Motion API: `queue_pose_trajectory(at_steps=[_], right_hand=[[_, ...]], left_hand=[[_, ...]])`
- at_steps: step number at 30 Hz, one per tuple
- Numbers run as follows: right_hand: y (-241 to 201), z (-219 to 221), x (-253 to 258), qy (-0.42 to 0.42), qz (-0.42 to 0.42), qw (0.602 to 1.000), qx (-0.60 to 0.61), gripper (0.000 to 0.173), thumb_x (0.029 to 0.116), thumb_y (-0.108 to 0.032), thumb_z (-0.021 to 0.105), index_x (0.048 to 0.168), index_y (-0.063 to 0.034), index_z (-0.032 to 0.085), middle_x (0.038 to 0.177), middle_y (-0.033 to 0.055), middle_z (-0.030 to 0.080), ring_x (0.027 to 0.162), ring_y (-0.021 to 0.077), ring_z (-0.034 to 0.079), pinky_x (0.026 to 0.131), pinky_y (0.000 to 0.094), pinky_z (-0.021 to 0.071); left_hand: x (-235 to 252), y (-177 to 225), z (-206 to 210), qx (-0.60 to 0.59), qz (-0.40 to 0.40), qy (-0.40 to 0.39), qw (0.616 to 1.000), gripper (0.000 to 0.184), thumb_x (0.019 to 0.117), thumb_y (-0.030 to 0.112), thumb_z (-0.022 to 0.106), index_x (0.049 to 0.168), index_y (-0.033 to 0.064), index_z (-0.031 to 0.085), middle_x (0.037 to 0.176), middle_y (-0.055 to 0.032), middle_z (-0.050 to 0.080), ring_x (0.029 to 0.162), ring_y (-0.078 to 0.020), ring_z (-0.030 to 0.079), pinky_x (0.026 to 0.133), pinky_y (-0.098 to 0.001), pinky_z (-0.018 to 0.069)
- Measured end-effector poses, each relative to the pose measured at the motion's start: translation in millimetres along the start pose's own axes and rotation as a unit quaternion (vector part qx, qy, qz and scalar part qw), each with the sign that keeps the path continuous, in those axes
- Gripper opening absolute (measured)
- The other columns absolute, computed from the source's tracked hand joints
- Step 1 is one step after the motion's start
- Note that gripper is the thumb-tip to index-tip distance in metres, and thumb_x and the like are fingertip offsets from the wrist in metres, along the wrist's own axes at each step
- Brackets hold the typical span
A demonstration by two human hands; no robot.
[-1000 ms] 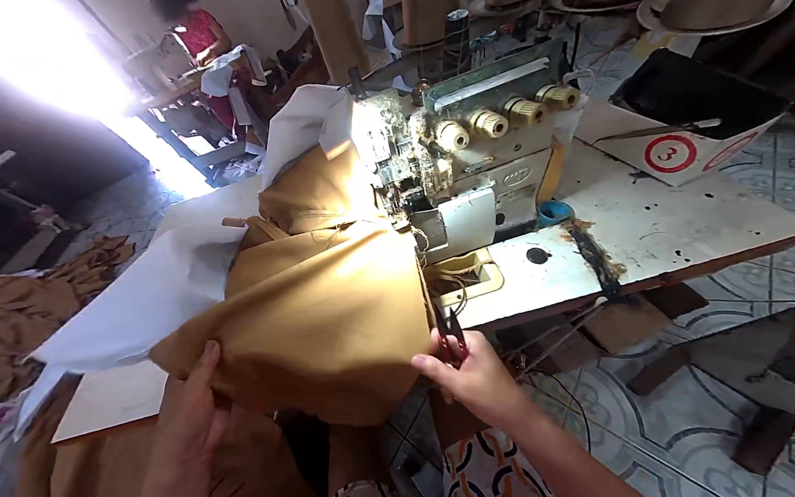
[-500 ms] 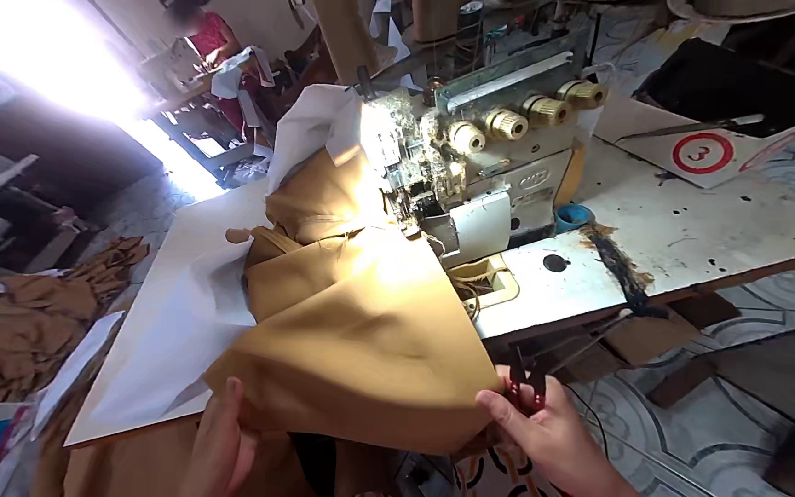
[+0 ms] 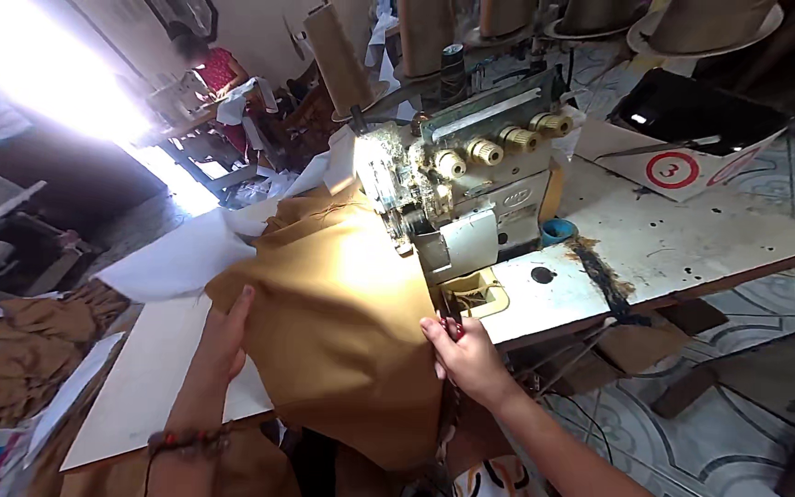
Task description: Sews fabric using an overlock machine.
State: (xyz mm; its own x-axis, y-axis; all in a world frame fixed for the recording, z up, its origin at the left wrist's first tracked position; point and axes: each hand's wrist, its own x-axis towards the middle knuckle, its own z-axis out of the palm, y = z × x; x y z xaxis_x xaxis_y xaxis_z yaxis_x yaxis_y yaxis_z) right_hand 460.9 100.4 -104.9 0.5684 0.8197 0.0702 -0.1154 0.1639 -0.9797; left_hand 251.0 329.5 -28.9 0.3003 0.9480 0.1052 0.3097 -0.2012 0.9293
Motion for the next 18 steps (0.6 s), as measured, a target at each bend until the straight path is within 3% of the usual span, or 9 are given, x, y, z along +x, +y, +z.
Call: queue_pose_trajectory(at_steps=[3, 6, 8, 9, 11, 12, 14, 15, 18], right_hand=[[-5, 5, 16, 0.029, 0.012, 1.000, 0.000, 0.026, 0.1032, -0.014, 0.056, 0.077, -0.0102, 0.056, 0.052, -0.0082, 0.046, 0.040, 0.0011, 0.046, 0.043, 0.0191, 0.0452], [-3, 9, 26, 0.051, 0.004, 0.999, 0.005, 0.028, 0.1031, -0.014, 0.058, 0.076, -0.0083, 0.056, 0.051, -0.0066, 0.046, 0.039, 0.0024, 0.045, 0.043, 0.0201, 0.0451], [-1, 7, 13, 0.042, -0.016, 0.999, 0.007, 0.025, 0.1021, -0.014, 0.058, 0.078, -0.0093, 0.057, 0.054, -0.0069, 0.048, 0.041, 0.0022, 0.046, 0.043, 0.0201, 0.0457], [1, 4, -2, 0.030, -0.025, 0.999, -0.008, 0.022, 0.1010, -0.016, 0.058, 0.079, -0.0106, 0.057, 0.056, -0.0080, 0.048, 0.042, 0.0016, 0.047, 0.043, 0.0201, 0.0458], [13, -3, -42, 0.012, -0.023, 0.999, -0.045, 0.017, 0.0978, -0.018, 0.059, 0.084, -0.0088, 0.060, 0.059, -0.0085, 0.050, 0.045, 0.0007, 0.048, 0.046, 0.0208, 0.0466], [25, -4, -65, 0.011, -0.007, 0.999, -0.051, 0.015, 0.0962, -0.017, 0.060, 0.087, -0.0065, 0.063, 0.060, -0.0078, 0.051, 0.047, 0.0004, 0.049, 0.047, 0.0207, 0.0471], [52, -1, -116, 0.017, 0.041, 0.998, -0.039, 0.013, 0.0933, -0.011, 0.060, 0.096, -0.0007, 0.067, 0.065, -0.0061, 0.056, 0.050, -0.0015, 0.051, 0.049, 0.0189, 0.0477], [63, 1, -140, 0.012, 0.063, 0.998, -0.029, 0.016, 0.0930, -0.007, 0.059, 0.101, 0.0035, 0.068, 0.068, -0.0039, 0.059, 0.052, -0.0018, 0.052, 0.050, 0.0186, 0.0488], [70, 3, -188, -0.032, 0.103, 0.994, -0.020, 0.021, 0.0937, 0.000, 0.054, 0.107, 0.0070, 0.069, 0.080, 0.0020, 0.066, 0.057, -0.0011, 0.055, 0.056, 0.0195, 0.0515]], left_hand=[[34, -6, 5, 0.054, 0.011, -0.029, 0.998, 0.049, 0.1065, 0.024, 0.055, 0.149, 0.0056, 0.039, 0.129, -0.0146, 0.061, 0.110, -0.0177, 0.065, 0.095, -0.0406, 0.0554], [57, -17, 3, 0.192, -0.005, -0.065, 0.979, 0.058, 0.1061, 0.034, 0.056, 0.150, 0.0002, 0.040, 0.138, -0.0256, 0.057, 0.123, -0.0342, 0.060, 0.103, -0.0543, 0.0498], [53, -7, -1, 0.385, -0.015, -0.125, 0.914, 0.065, 0.1051, 0.039, 0.057, 0.148, -0.0073, 0.042, 0.150, -0.0323, 0.045, 0.141, -0.0448, 0.044, 0.115, -0.0620, 0.0351], [39, 7, 0, 0.487, -0.022, -0.152, 0.860, 0.066, 0.1037, 0.041, 0.059, 0.145, -0.0091, 0.047, 0.149, -0.0363, 0.044, 0.140, -0.0516, 0.042, 0.113, -0.0683, 0.0327], [-11, 42, 11, 0.598, -0.001, -0.169, 0.783, 0.056, 0.1030, 0.041, 0.060, 0.134, -0.0061, 0.061, 0.132, -0.0373, 0.058, 0.124, -0.0561, 0.056, 0.099, -0.0743, 0.0402], [-43, 52, 19, 0.583, 0.059, -0.163, 0.794, 0.046, 0.1042, 0.036, 0.059, 0.126, -0.0040, 0.067, 0.120, -0.0337, 0.066, 0.113, -0.0530, 0.063, 0.092, -0.0724, 0.0457], [-109, 47, 41, 0.460, 0.213, -0.172, 0.845, 0.034, 0.1036, 0.030, 0.056, 0.112, 0.0017, 0.072, 0.102, -0.0185, 0.073, 0.092, -0.0350, 0.072, 0.080, -0.0570, 0.0570], [-138, 39, 55, 0.394, 0.249, -0.201, 0.862, 0.034, 0.1024, 0.032, 0.057, 0.112, 0.0027, 0.072, 0.103, -0.0141, 0.073, 0.090, -0.0281, 0.072, 0.079, -0.0495, 0.0593], [-202, 8, 95, 0.279, 0.217, -0.271, 0.895, 0.046, 0.0961, 0.036, 0.068, 0.120, -0.0026, 0.063, 0.115, -0.0193, 0.066, 0.094, -0.0288, 0.071, 0.080, -0.0441, 0.0602]])
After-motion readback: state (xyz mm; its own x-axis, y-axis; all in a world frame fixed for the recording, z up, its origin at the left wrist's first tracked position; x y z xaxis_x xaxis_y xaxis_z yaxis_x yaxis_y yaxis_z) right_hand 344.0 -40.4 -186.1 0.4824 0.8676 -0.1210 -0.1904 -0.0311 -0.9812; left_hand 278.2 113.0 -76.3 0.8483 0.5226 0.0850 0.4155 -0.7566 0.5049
